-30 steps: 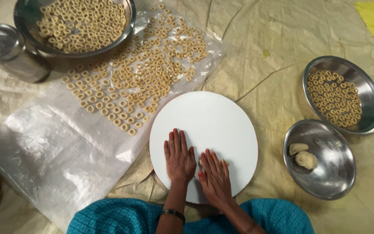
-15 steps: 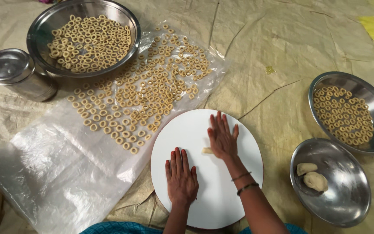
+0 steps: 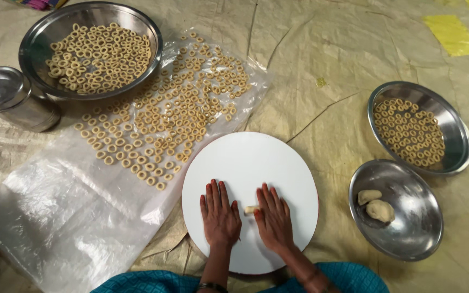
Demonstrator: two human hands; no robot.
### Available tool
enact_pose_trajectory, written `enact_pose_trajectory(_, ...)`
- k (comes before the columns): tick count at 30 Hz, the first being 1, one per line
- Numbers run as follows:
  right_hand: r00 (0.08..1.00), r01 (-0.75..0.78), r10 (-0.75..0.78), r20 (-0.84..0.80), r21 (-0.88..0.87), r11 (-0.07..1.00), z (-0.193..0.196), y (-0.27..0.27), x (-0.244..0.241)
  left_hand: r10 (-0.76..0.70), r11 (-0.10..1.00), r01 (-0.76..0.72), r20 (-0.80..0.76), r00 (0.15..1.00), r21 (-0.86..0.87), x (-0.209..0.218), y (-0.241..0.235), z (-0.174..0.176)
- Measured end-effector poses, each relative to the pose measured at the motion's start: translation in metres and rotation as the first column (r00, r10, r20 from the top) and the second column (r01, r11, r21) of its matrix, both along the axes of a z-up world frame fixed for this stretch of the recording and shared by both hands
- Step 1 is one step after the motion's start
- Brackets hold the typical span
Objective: The person rolls a small piece of dough into a thin rope on a white board, then pinches off short segments and joins the ends to form small rings. The rings are placed on a plastic sheet and into metal bowls.
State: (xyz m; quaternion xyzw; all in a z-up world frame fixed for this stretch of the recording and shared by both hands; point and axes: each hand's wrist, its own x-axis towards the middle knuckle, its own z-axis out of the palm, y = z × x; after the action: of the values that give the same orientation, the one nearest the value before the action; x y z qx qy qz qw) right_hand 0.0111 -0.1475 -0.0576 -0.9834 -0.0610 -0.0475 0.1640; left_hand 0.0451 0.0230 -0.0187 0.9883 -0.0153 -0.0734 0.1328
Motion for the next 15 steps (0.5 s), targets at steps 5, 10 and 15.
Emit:
enact_pose_trajectory(5, 0.997, 0.069, -0.07, -0.015, -0.065, 0.996, -0.013, 0.019, -0.048, -0.009, 1.0, 0.008, 0.068, 0.998, 0.004, 0.0, 0.0, -0.002)
enact_pose_trajectory(10, 0.981, 0.12, -0.097, 0.17, -0.132, 0.984, -0.013, 0.026, 0.007, -0.002, 1.0, 0.006, 0.186, 0.983, -0.023, 0.0, -0.001, -0.017)
enact_pose_trajectory(15, 0.975, 0.223, -0.222, 0.03, -0.183, 0.957, 0.008, 0.02, 0.116, 0.014, 0.999, 0.003, 0.374, 0.927, -0.045, -0.002, -0.001, -0.029)
